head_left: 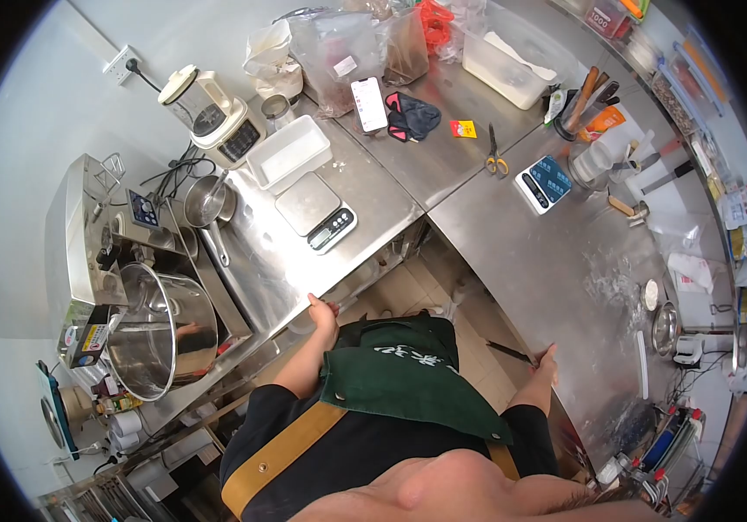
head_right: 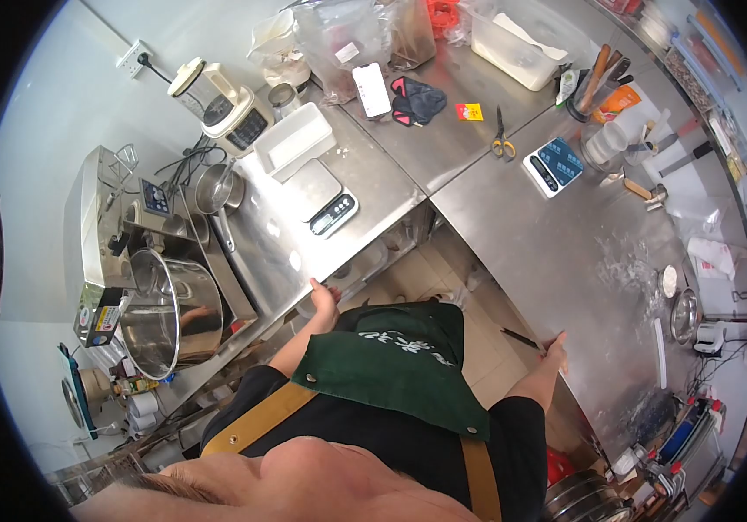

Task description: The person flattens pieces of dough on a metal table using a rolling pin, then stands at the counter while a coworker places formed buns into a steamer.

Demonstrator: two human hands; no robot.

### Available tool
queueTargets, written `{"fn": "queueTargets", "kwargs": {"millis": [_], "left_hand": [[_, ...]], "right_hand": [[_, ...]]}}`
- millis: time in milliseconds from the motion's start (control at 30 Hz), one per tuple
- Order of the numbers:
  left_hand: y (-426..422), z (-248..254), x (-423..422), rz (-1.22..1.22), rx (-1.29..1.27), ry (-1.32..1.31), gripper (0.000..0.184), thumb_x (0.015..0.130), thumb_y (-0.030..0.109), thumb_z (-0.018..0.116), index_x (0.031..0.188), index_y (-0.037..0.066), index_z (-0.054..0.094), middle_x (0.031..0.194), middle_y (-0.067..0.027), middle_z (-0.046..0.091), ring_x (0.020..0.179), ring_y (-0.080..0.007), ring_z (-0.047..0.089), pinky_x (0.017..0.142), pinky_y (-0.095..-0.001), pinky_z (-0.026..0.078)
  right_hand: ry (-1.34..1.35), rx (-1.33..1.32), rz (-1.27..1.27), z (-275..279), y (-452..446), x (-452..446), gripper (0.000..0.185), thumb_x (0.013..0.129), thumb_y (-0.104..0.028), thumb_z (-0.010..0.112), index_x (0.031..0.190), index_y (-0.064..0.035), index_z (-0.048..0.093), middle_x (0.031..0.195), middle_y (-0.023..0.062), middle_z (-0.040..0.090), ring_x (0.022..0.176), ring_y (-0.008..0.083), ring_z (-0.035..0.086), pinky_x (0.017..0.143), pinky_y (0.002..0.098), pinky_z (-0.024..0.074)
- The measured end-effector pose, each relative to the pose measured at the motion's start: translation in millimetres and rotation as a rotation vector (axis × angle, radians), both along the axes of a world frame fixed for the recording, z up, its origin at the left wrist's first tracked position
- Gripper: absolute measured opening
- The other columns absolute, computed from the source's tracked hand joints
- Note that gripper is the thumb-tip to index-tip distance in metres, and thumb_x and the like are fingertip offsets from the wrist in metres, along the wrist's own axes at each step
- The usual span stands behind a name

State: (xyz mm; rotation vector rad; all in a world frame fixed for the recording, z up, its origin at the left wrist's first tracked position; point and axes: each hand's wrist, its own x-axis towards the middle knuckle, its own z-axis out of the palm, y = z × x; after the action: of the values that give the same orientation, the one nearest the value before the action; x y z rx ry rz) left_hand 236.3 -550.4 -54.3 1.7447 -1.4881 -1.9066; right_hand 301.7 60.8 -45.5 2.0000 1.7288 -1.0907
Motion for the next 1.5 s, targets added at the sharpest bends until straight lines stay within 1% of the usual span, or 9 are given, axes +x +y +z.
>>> {"fn": "queueTargets", "kwargs": {"millis": [367, 900, 1100, 1167, 1267, 1333, 1400, 1433, 1500], "left_hand": [[-1, -3, -1, 0.003, -0.002, -0.024, 0.063, 0.098, 0.054, 0.031, 0.087, -0.004, 0.051, 0.073, -0.0159, 0.061, 0.058, -0.0238, 0.061, 0.052, -0.0332, 0.051], [-4, 4, 2, -0.046, 0.065, -0.019, 0.061, 0.099, 0.053, 0.03, 0.098, -0.005, 0.05, 0.083, -0.0165, 0.062, 0.064, -0.025, 0.062, 0.056, -0.034, 0.052], [-22, 16, -6, -0.087, 0.588, 0.059, 0.052, 0.099, 0.048, 0.04, 0.122, 0.003, 0.051, 0.122, -0.0157, 0.056, 0.105, -0.0264, 0.057, 0.089, -0.0405, 0.047], [-6, 86, -16, -0.419, 0.686, 0.315, 0.042, 0.096, 0.031, 0.054, 0.13, 0.007, 0.049, 0.124, -0.0171, 0.056, 0.107, -0.0269, 0.058, 0.095, -0.0404, 0.045], [40, 232, -38, -1.07, 0.807, 1.105, 0.043, 0.094, 0.018, 0.057, 0.135, 0.009, 0.048, 0.129, -0.0189, 0.051, 0.12, -0.0318, 0.049, 0.103, -0.0445, 0.038], [62, 298, -34, -1.274, 1.07, 1.37, 0.049, 0.093, 0.015, 0.059, 0.14, 0.016, 0.046, 0.124, -0.0235, 0.054, 0.116, -0.0364, 0.052, 0.1, -0.0484, 0.04], [80, 362, -52, -1.793, 0.874, 1.751, 0.044, 0.097, 0.016, 0.053, 0.14, 0.015, 0.045, 0.118, -0.0286, 0.058, 0.113, -0.0432, 0.054, 0.098, -0.0514, 0.041], [87, 379, -46, -1.787, 0.857, 1.823, 0.042, 0.099, 0.017, 0.049, 0.141, 0.015, 0.044, 0.126, -0.0331, 0.051, 0.118, -0.0454, 0.05, 0.099, -0.052, 0.039], [109, 391, -41, -1.635, 0.761, 2.096, 0.05, 0.097, 0.021, 0.053, 0.137, -0.006, 0.041, 0.139, -0.0255, 0.04, 0.127, -0.0366, 0.042, 0.103, -0.0423, 0.036]], "right_hand": [[-0.001, 0.003, -0.019, 13, -12, -5, 0.086, 0.086, -0.077, 0.028, 0.099, 0.0002, 0.063, 0.089, 0.0083, 0.062, 0.072, 0.0239, 0.06, 0.066, 0.0352, 0.0541], [-0.005, 0.011, 0.051, -6, 1, 1, 0.096, 0.086, -0.078, 0.022, 0.115, 0.0051, 0.059, 0.101, 0.0126, 0.065, 0.073, 0.0282, 0.064, 0.075, 0.0392, 0.0526], [-0.086, 0.015, 0.138, 0, 2, 1, 0.092, 0.086, -0.078, 0.02, 0.104, 0.0002, 0.064, 0.095, 0.009, 0.064, 0.067, 0.0244, 0.063, 0.071, 0.0357, 0.0509], [-0.099, 0.074, 0.078, -1, 0, 1, 0.086, 0.084, -0.08, 0.025, 0.09, -0.0071, 0.07, 0.075, 0.0051, 0.061, 0.06, 0.0169, 0.061, 0.058, 0.0282, 0.0515], [-0.034, -0.006, 0.122, 12, -5, 1, 0.088, 0.088, -0.075, 0.02, 0.101, -0.0028, 0.067, 0.098, 0.0052, 0.065, 0.07, 0.0246, 0.058, 0.078, 0.0372, 0.0506], [-0.04, 0.014, 0.096, 16, -7, -1, 0.086, 0.088, -0.075, 0.021, 0.1, -0.0034, 0.068, 0.096, 0.0044, 0.064, 0.07, 0.0239, 0.058, 0.077, 0.0362, 0.051], [-0.045, 0.041, 0.08, 17, -11, 1, 0.086, 0.088, -0.075, 0.022, 0.1, -0.0036, 0.068, 0.094, 0.0039, 0.064, 0.07, 0.0236, 0.057, 0.076, 0.0357, 0.0513], [-0.049, 0.048, 0.071, 19, -13, 3, 0.086, 0.088, -0.075, 0.022, 0.1, -0.0036, 0.068, 0.094, 0.0039, 0.064, 0.07, 0.0236, 0.057, 0.076, 0.0357, 0.0513], [-0.06, 0.054, 0.073, 19, -13, 8, 0.086, 0.088, -0.075, 0.022, 0.1, -0.0036, 0.068, 0.094, 0.004, 0.064, 0.07, 0.0237, 0.057, 0.076, 0.0357, 0.0513]]}}
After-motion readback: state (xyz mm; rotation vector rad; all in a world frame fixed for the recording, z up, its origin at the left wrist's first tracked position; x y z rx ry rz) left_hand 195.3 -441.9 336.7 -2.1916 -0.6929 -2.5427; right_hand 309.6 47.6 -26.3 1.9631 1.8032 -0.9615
